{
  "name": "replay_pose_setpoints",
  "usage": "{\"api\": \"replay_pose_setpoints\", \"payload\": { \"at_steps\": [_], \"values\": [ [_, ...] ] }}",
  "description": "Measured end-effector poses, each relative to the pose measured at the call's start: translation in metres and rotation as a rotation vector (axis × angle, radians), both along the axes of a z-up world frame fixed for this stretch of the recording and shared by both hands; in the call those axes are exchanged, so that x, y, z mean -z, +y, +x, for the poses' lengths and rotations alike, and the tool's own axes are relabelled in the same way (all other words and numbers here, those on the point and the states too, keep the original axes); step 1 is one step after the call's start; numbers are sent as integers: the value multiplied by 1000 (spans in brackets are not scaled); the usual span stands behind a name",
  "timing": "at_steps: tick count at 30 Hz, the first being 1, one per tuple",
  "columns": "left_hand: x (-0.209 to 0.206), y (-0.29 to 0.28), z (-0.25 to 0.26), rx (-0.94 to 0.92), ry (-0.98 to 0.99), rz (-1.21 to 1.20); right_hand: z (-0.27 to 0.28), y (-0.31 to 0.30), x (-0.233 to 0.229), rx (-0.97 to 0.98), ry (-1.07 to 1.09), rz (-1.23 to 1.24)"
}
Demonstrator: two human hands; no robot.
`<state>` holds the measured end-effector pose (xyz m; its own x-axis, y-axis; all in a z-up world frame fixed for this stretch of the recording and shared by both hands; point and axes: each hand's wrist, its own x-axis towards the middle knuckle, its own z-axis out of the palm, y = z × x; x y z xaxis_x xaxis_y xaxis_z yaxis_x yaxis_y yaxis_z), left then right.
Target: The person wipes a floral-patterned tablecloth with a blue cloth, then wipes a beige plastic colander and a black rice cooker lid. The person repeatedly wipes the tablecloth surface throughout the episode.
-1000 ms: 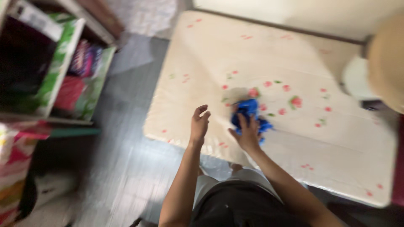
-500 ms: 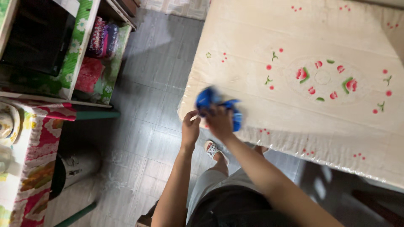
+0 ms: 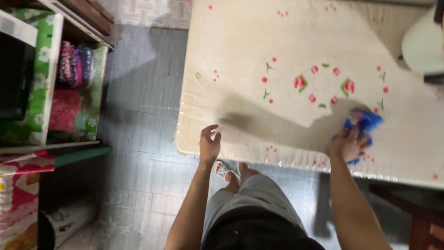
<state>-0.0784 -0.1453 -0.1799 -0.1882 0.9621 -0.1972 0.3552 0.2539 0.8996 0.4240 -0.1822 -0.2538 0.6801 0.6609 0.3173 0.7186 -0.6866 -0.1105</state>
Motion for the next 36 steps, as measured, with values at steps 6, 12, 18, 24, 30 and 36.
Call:
{"api": "replay_pose_setpoints", "payload": {
  "at_steps": [6,12,18,24,30,36],
  "values": [
    [-11,25,-3,7,19,14,-110,109,30,-80,-124,-11],
    [-22,35,-22,-70,-11,28,-307,177,16,-522,101,-111],
    [-16,34,-76,-62,-19,-9,-433,161,-42,-1029,242,-141],
    [-11,55,-153,6,-9,98,-494,151,-47,-975,148,-270],
    [-43,78,-265,159,5,48,-509,149,-38,-748,95,-119],
    [-51,85,-374,214,52,7,-533,156,-32,-438,51,-84]
  ]
}}
